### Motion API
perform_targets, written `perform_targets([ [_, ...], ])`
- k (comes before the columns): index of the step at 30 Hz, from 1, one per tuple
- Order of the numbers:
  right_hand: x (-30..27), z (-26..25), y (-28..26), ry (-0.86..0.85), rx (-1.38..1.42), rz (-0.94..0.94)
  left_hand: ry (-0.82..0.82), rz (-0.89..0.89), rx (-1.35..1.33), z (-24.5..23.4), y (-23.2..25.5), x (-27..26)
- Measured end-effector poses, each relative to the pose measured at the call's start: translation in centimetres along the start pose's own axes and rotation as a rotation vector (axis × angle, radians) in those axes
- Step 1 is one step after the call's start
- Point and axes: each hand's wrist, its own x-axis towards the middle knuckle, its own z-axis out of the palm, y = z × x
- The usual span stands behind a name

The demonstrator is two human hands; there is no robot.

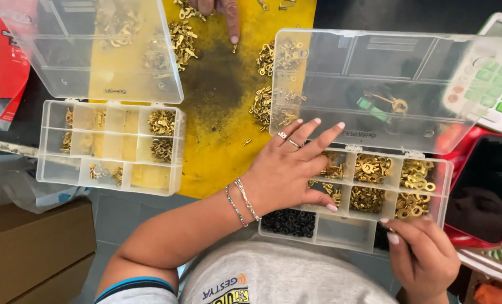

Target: The person sorts small metal hardware pieces, including brass and black fasteners, from a yellow mat into compartments of a clear plastic organizer box. They pick up items by hand and place them into specific sections, occasionally handling a small tool or fastener.

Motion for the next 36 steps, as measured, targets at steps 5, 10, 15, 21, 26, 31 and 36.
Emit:
perform_targets([
  [5, -0.2, -0.2, 0.0, -0.008, 0.009, 0.013, 0.025, 0.023, -0.024, -0.8, -0.5, 0.0],
  [10, -0.2, -0.7, 0.3, -0.050, 0.020, 0.026, -0.057, -0.005, -0.081, -0.9, -1.0, 0.3],
  [15, -0.5, -1.1, 0.7, -0.101, -0.025, 0.056, -0.133, 0.011, -0.067, -1.5, -1.0, 0.8],
  [21, -0.2, -0.9, 0.1, -0.044, 0.039, 0.076, -0.078, 0.036, -0.060, -3.0, -1.4, 0.8],
  [26, 0.1, -0.7, 0.4, -0.038, 0.119, 0.047, -0.203, 0.042, 0.009, -2.6, -1.0, 1.4],
  [31, 0.0, -1.0, 0.7, -0.051, 0.129, 0.049, -0.143, 0.078, -0.029, -2.3, -1.1, 1.3],
  [36, 0.1, -1.0, 0.7, -0.058, 0.144, 0.054, -0.166, 0.052, -0.001, -3.1, -1.2, 1.8],
])
